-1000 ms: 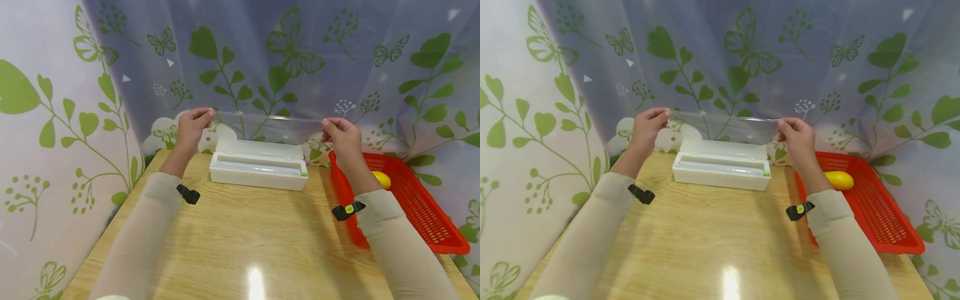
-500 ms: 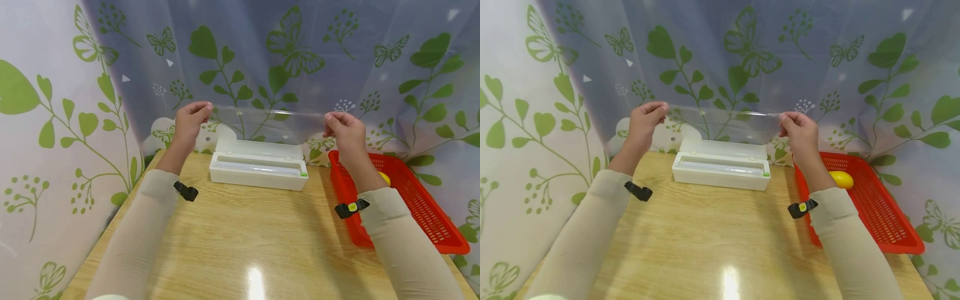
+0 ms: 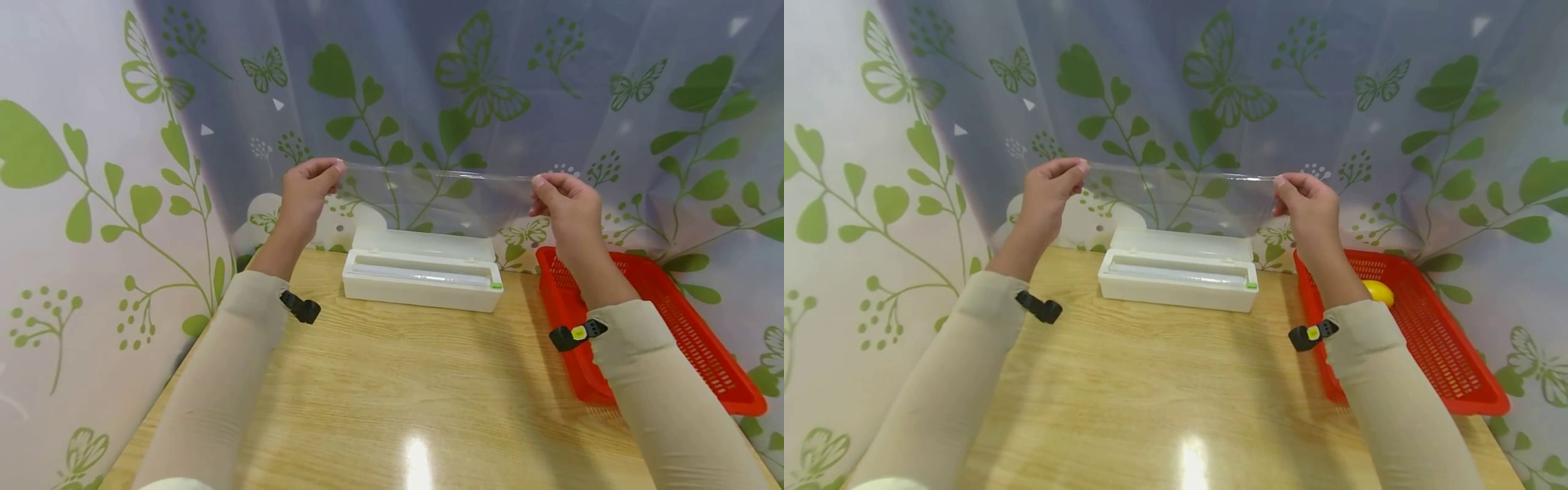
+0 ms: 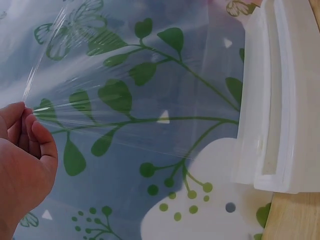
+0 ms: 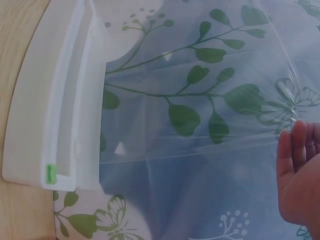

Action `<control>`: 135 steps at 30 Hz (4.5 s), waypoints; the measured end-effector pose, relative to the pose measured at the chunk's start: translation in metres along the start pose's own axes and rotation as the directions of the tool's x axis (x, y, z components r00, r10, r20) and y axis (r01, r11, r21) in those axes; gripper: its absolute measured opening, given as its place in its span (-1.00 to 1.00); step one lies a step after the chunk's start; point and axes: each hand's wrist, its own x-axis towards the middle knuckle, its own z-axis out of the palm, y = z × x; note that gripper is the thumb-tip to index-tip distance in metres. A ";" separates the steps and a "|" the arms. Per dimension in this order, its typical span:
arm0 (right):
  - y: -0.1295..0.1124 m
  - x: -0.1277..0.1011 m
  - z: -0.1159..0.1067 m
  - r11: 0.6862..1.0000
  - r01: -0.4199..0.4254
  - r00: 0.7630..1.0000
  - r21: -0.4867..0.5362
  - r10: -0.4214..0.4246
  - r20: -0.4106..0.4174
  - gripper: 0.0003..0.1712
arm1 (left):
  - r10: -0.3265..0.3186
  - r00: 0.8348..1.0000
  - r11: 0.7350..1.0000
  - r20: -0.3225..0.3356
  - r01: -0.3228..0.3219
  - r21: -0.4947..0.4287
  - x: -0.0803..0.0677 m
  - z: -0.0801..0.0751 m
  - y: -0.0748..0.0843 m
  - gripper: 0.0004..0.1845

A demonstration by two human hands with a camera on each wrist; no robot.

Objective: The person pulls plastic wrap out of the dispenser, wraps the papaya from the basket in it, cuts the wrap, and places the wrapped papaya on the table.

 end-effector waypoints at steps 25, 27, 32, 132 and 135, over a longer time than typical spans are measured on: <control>-0.003 -0.073 -0.017 0.994 0.023 0.991 0.107 -0.037 0.128 -0.81 | -0.036 0.997 0.998 0.064 0.039 -0.048 -0.076 -0.024 0.005 -0.73; -0.002 -0.083 -0.017 0.992 0.019 0.990 0.121 -0.036 0.135 -0.84 | -0.052 0.996 0.998 0.073 0.055 -0.039 -0.087 -0.028 0.004 -0.70; 0.004 -0.110 -0.020 0.992 0.007 0.989 0.127 -0.026 0.145 -0.89 | -0.091 0.993 0.996 0.073 0.092 -0.013 -0.116 -0.035 -0.001 -0.75; 0.157 -0.271 -0.033 0.555 -0.356 0.833 -0.752 0.553 0.014 -0.89 | -0.485 0.831 0.705 0.271 0.188 0.684 -0.280 -0.085 -0.128 -0.86; 0.158 -0.269 -0.034 0.550 -0.340 0.838 -0.763 0.545 0.019 -0.90 | -0.490 0.830 0.701 0.267 0.193 0.686 -0.279 -0.084 -0.128 -0.86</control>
